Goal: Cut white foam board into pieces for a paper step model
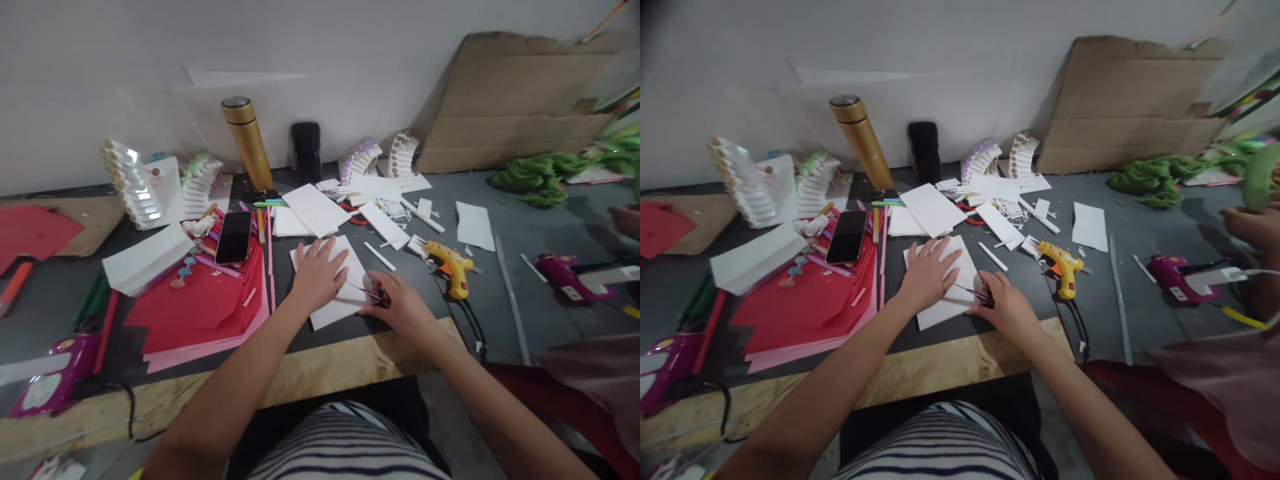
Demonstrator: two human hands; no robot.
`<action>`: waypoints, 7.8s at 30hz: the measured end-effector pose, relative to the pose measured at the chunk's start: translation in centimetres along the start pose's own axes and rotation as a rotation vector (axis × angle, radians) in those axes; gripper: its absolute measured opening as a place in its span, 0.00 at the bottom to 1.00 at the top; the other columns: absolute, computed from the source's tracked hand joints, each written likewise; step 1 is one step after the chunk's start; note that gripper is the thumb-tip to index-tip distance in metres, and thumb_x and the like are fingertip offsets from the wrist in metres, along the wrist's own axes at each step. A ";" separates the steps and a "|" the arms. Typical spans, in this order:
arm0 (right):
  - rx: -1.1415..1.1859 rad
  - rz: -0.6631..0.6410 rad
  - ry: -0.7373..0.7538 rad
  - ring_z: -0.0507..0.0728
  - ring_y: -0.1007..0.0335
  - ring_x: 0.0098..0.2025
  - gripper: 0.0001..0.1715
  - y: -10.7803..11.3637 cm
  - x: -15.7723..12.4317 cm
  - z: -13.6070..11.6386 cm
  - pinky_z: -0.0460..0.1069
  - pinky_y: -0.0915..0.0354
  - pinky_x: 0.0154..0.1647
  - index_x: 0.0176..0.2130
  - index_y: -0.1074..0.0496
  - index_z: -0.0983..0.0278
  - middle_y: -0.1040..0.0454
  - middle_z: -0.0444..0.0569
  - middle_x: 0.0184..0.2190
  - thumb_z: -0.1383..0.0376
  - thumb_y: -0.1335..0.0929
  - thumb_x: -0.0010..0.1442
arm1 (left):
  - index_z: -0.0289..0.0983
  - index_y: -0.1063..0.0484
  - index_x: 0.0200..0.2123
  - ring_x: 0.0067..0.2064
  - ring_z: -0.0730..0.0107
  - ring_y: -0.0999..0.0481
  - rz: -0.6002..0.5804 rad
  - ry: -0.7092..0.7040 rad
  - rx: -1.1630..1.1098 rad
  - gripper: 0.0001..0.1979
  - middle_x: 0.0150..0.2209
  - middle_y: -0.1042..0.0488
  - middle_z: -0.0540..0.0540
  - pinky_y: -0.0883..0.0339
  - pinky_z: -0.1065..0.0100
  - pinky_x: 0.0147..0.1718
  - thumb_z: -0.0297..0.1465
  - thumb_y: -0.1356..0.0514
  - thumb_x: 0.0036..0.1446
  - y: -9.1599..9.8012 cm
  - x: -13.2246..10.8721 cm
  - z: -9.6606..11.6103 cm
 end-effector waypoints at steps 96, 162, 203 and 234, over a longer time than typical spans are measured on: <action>-0.607 -0.389 -0.041 0.68 0.21 0.44 0.29 1.2 1.5 -4.9 0.57 0.29 0.39 0.65 0.39 0.69 0.21 0.65 0.42 0.68 0.43 0.66 | 0.21 0.41 0.64 0.71 0.53 0.47 -0.010 -0.038 0.000 0.30 0.69 0.44 0.30 0.55 0.55 0.69 0.38 0.55 0.68 -1.1 0.7 0.0; 0.877 -0.163 -0.544 0.46 0.58 0.10 0.18 -1.0 2.8 -0.9 0.43 0.61 0.11 0.29 0.36 0.61 0.50 0.29 0.07 0.51 0.30 0.51 | 0.27 0.42 0.65 0.71 0.54 0.48 0.098 -0.098 -0.220 0.27 0.69 0.45 0.32 0.52 0.51 0.69 0.35 0.52 0.68 -0.1 0.3 -0.4; 0.781 0.084 0.027 0.48 0.46 0.24 0.20 -1.0 8.4 -1.6 0.46 0.49 0.24 0.27 0.28 0.65 0.36 0.40 0.22 0.51 0.25 0.49 | 0.39 0.34 0.56 0.56 0.59 0.25 0.567 0.348 -1.351 0.27 0.57 0.27 0.40 0.30 0.61 0.52 0.49 0.42 0.61 0.7 -0.9 -7.5; 1.404 0.491 -0.176 0.42 0.54 0.13 0.25 0.6 9.5 1.8 0.42 0.60 0.12 0.38 0.27 0.66 0.41 0.33 0.15 0.58 0.21 0.42 | 0.33 0.30 0.56 0.33 0.60 0.17 -0.050 0.532 -2.111 0.31 0.42 0.19 0.36 0.22 0.64 0.28 0.52 0.49 0.64 1.4 -1.6 -3.8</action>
Point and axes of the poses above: each hand's wrist, its own x-axis towards the middle knuckle, its own y-axis out of the back of the hand, z = x × y, the point moved 4 cm from there along x, towards the middle knuckle
